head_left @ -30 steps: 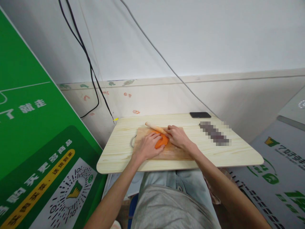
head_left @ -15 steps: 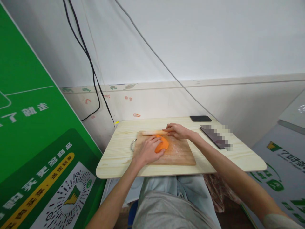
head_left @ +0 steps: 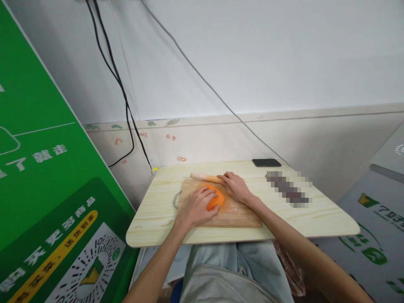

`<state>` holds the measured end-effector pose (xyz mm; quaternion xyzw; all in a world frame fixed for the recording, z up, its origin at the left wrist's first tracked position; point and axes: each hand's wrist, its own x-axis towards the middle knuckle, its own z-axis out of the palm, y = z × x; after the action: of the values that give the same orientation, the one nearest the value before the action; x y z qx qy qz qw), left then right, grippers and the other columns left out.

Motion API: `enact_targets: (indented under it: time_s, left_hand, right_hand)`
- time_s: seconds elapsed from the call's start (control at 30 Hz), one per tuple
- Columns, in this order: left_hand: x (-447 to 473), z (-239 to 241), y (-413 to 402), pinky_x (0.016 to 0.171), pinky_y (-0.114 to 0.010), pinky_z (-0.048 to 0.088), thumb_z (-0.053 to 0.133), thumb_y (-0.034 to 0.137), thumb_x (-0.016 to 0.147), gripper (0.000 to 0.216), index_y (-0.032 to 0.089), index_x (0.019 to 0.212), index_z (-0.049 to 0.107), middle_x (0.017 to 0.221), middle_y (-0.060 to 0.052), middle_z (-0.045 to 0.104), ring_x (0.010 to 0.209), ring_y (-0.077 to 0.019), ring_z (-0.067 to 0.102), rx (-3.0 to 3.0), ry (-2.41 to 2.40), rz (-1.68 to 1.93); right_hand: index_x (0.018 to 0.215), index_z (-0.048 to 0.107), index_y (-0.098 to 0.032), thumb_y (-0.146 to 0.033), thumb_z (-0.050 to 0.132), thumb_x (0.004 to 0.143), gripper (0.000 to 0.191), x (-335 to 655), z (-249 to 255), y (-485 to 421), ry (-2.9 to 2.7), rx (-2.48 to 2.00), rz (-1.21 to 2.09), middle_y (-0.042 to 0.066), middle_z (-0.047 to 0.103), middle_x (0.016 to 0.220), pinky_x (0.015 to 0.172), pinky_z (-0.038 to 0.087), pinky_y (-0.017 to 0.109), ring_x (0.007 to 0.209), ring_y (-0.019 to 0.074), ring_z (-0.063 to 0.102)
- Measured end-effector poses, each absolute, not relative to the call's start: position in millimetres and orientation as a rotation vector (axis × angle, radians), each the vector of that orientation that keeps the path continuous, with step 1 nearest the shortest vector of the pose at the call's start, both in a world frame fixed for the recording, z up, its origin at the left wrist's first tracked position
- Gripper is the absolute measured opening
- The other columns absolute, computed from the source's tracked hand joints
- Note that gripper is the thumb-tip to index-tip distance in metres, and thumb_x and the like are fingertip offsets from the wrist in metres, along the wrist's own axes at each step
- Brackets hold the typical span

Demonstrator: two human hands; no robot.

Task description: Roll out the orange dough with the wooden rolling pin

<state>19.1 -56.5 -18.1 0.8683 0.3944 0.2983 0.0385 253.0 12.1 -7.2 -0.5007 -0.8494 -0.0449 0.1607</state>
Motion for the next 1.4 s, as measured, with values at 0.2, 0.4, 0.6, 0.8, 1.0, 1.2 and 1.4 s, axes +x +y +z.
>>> enact_targets:
  time_s: [0.2, 0.4, 0.6, 0.8, 1.0, 1.2, 1.4]
  left_hand:
    - [17.5, -5.5, -64.4, 0.122, -0.049, 0.049, 0.070, 0.017, 0.085, 0.043, 0.023, 0.127, 0.076, 0.135, -0.008, 0.077, 0.127, -0.0294, 0.067, 2.672, 1.068, 0.902]
    - [23.9, -5.3, -67.1, 0.116, -0.069, 0.045, 0.082, 0.058, 0.088, 0.055, 0.021, 0.129, 0.075, 0.139, -0.015, 0.072, 0.131, -0.0425, 0.061, 2.621, 1.609, 0.825]
    - [18.4, -13.0, -57.5, 0.120, -0.056, 0.050, 0.083, 0.038, 0.088, 0.034, 0.022, 0.119, 0.078, 0.136, -0.011, 0.077, 0.128, -0.0333, 0.068, 2.625, 1.287, 0.982]
    - [13.9, -11.5, -57.2, 0.128, -0.053, 0.046, 0.073, 0.015, 0.079, 0.050, 0.021, 0.129, 0.078, 0.142, -0.010, 0.076, 0.135, -0.0306, 0.067, 2.658, 1.007, 0.962]
    - [13.5, -16.1, -56.0, 0.129, -0.055, 0.044, 0.070, 0.014, 0.079, 0.048, 0.024, 0.125, 0.080, 0.145, -0.009, 0.075, 0.139, -0.0311, 0.065, 2.642, 1.100, 0.896]
    - [14.3, -24.2, -48.8, 0.130, -0.052, 0.045, 0.066, 0.019, 0.091, 0.042, 0.023, 0.131, 0.078, 0.147, -0.009, 0.074, 0.142, -0.0295, 0.063, 2.655, 1.075, 0.883]
    - [13.8, -23.1, -48.9, 0.130, -0.053, 0.045, 0.067, 0.020, 0.091, 0.041, 0.023, 0.130, 0.079, 0.145, -0.009, 0.075, 0.141, -0.0297, 0.064, 2.630, 1.084, 0.885]
  right_hand:
    - [0.153, 0.065, -0.024, -0.027, 0.052, 0.115, 0.040, 253.2, -6.7, 12.6, -2.416, -1.443, -0.115, 0.013, 0.070, 0.129, 0.101, 0.051, 0.036, 0.118, 0.0260, 0.064]
    - [0.150, 0.068, -0.024, -0.025, 0.053, 0.114, 0.039, 252.9, -6.8, 10.3, -2.397, -1.422, -0.112, 0.013, 0.071, 0.126, 0.101, 0.050, 0.036, 0.117, 0.0255, 0.064]
    - [0.150, 0.068, -0.024, -0.029, 0.058, 0.112, 0.039, 254.0, -7.9, 8.3, -2.374, -1.405, -0.108, 0.012, 0.072, 0.129, 0.101, 0.050, 0.036, 0.119, 0.0258, 0.064]
    - [0.150, 0.068, -0.021, -0.031, 0.051, 0.115, 0.040, 252.8, -5.8, 5.2, -2.365, -1.442, -0.113, 0.012, 0.075, 0.129, 0.102, 0.051, 0.037, 0.119, 0.0261, 0.065]
    - [0.152, 0.067, -0.023, -0.030, 0.051, 0.115, 0.041, 252.0, 2.2, -1.5, -2.386, -1.491, -0.126, 0.012, 0.074, 0.126, 0.099, 0.051, 0.036, 0.117, 0.0264, 0.064]
    - [0.146, 0.068, -0.021, -0.026, 0.053, 0.113, 0.037, 249.4, 13.0, -6.8, -2.524, -1.436, -0.060, 0.012, 0.071, 0.124, 0.094, 0.050, 0.033, 0.116, 0.0258, 0.061]
    - [0.141, 0.073, -0.018, -0.022, 0.056, 0.109, 0.036, 255.1, 19.6, 10.4, -2.611, -1.259, 0.072, 0.013, 0.070, 0.118, 0.099, 0.049, 0.036, 0.112, 0.0263, 0.062]
